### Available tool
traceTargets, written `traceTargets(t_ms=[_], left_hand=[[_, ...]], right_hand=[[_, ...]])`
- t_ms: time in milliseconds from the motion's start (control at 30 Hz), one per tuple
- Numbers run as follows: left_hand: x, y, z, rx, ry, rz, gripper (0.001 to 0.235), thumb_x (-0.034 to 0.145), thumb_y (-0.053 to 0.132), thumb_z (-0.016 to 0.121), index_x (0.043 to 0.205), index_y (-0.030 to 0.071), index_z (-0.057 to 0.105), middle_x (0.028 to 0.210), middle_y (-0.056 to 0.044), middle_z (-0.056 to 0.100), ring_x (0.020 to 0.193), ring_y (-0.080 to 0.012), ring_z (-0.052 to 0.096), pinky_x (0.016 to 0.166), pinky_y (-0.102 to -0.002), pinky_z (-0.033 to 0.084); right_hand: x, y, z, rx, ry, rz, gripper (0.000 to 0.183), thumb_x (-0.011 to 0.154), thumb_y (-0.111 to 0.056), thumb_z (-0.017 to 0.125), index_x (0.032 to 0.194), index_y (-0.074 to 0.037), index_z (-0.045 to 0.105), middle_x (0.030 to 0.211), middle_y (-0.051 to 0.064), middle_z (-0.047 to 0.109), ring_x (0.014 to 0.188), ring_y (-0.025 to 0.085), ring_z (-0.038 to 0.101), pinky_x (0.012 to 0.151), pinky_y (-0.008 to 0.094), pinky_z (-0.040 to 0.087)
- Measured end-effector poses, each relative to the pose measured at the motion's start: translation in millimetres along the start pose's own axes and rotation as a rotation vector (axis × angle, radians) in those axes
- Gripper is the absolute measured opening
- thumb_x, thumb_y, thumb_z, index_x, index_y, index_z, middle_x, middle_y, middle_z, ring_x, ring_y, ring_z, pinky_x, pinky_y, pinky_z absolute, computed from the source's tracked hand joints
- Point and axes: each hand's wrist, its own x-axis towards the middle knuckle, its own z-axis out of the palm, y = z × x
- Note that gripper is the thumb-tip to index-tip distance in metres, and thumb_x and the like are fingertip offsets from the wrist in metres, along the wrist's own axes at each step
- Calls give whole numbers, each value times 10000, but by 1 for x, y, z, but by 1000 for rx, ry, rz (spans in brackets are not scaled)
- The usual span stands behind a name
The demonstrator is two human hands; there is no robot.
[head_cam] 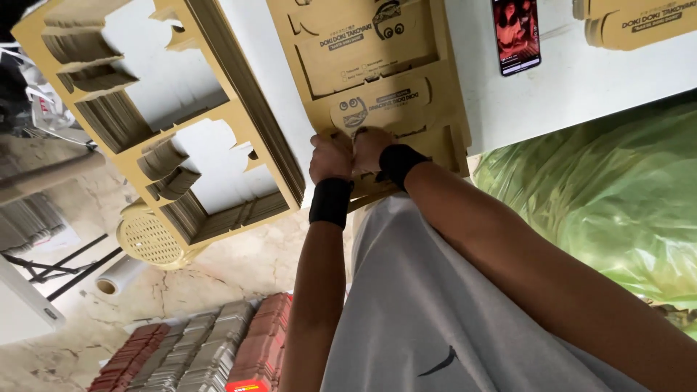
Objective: Folding flat cardboard sheets into boxes and stacking them on a table.
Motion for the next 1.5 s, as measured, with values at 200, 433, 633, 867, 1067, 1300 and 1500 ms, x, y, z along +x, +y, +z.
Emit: traceTargets(t_ms=[200,433,633,867,1067,1300,1500], left_hand=[[-8,12,-24,77,-105,-25,497,992,505,447,1166,46,371,1154,-195,670,1118,-462,694,982,-582,550],[10,-15,-20,50,-84,-51,550,892,528,501,1203,75,527,1124,-207,647,1090,-463,694,920,-561,563],[31,-8,-48,-3,-97,91,609,807,381,696,1261,108,393,1118,-188,701,1091,-415,710,921,-523,574],[9,24,-60,270,-57,203,469,906,348,596,1242,59,445,1053,-150,755,1039,-359,749,953,-493,586],[21,24,-3,442,435,551,484,870,136,554,1291,-102,551,726,-107,716,688,-357,752,635,-529,603],[-18,42,-61,532,453,693,289,854,70,612,1140,35,624,639,-57,698,605,-288,739,562,-451,593],[-28,46,-78,490,233,578,404,865,186,633,1223,28,536,736,-105,733,717,-353,769,668,-491,625]], right_hand=[[-5,-2,3,-85,1,-24,447,912,-274,676,492,-177,562,415,-7,451,388,115,390,505,327,453],[26,34,21,365,136,68,473,980,-283,582,527,-157,536,448,40,452,417,123,402,501,318,431],[22,2,1,671,326,254,473,943,-464,614,603,-137,655,526,41,605,483,154,585,537,326,548],[49,10,9,641,352,342,477,918,-445,647,589,-102,696,550,50,654,483,152,637,468,314,567],[39,2,14,194,422,198,414,1004,-256,561,640,-82,653,715,83,661,672,177,595,632,290,498],[41,-13,0,213,327,199,402,1024,-274,559,776,3,711,826,191,689,784,282,650,738,344,546],[30,-6,-10,253,256,240,449,1042,-290,557,902,82,766,928,290,716,888,379,701,836,393,591]])
